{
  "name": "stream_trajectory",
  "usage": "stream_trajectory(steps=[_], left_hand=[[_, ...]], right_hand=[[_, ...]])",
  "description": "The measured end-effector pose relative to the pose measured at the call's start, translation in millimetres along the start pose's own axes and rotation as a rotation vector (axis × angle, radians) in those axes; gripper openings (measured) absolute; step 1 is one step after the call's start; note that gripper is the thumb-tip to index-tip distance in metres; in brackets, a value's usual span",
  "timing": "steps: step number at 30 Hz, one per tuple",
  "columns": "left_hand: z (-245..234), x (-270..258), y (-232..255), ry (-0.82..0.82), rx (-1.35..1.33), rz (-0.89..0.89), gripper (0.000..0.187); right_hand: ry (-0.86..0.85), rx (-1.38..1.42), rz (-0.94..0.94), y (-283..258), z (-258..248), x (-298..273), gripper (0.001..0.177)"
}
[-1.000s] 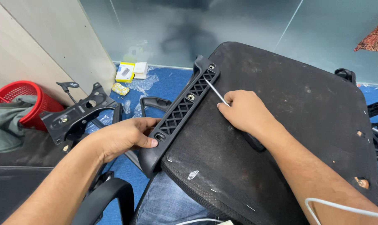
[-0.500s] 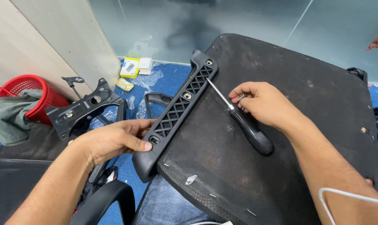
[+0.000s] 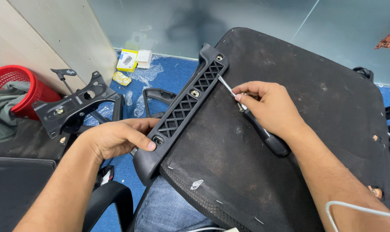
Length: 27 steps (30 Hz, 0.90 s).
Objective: The person disassembles a damaged chair seat by removing screws and a plastic frame, then reassembles it by attaching a new plastic frame using a screwdriver and screws. The person works on the seat while sitting on a chair, handling the seat, frame, and tools.
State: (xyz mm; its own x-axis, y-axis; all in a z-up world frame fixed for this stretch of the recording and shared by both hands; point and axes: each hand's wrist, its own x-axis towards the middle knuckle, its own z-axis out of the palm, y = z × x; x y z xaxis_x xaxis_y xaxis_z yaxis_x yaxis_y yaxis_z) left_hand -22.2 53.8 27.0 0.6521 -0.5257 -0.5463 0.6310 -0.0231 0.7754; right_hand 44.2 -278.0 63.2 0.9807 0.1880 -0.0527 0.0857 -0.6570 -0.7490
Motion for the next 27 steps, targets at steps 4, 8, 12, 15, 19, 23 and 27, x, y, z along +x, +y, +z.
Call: stream_trajectory(steps=[4, 8, 12, 15, 19, 23, 27], left_hand=[[-8, 8, -3, -0.012, 0.002, -0.02, 0.088], [-12, 11, -4, 0.026, 0.009, -0.05, 0.09], [-14, 15, -9, -0.035, -0.03, 0.004, 0.091], [-16, 16, -13, -0.036, -0.038, 0.026, 0.092], [-18, 17, -16, -0.028, -0.024, 0.031, 0.09], [-17, 16, -20, -0.069, -0.032, 0.078, 0.092], [-17, 13, -18, -0.217, -0.04, 0.126, 0.097]], right_hand=[[-0.001, 0.068, -0.067, 2, 1, 0, 0.03], [0.017, 0.028, -0.064, 2, 0, 1, 0.026], [0.01, -0.025, 0.075, 1, -3, 3, 0.016], [0.019, 0.043, 0.006, 2, -3, 5, 0.017], [0.146, 0.066, -0.135, 4, -4, 3, 0.013], [0.227, 0.234, -0.27, -4, -6, 2, 0.019], [-0.004, 0.489, -0.173, -20, 10, -5, 0.014]])
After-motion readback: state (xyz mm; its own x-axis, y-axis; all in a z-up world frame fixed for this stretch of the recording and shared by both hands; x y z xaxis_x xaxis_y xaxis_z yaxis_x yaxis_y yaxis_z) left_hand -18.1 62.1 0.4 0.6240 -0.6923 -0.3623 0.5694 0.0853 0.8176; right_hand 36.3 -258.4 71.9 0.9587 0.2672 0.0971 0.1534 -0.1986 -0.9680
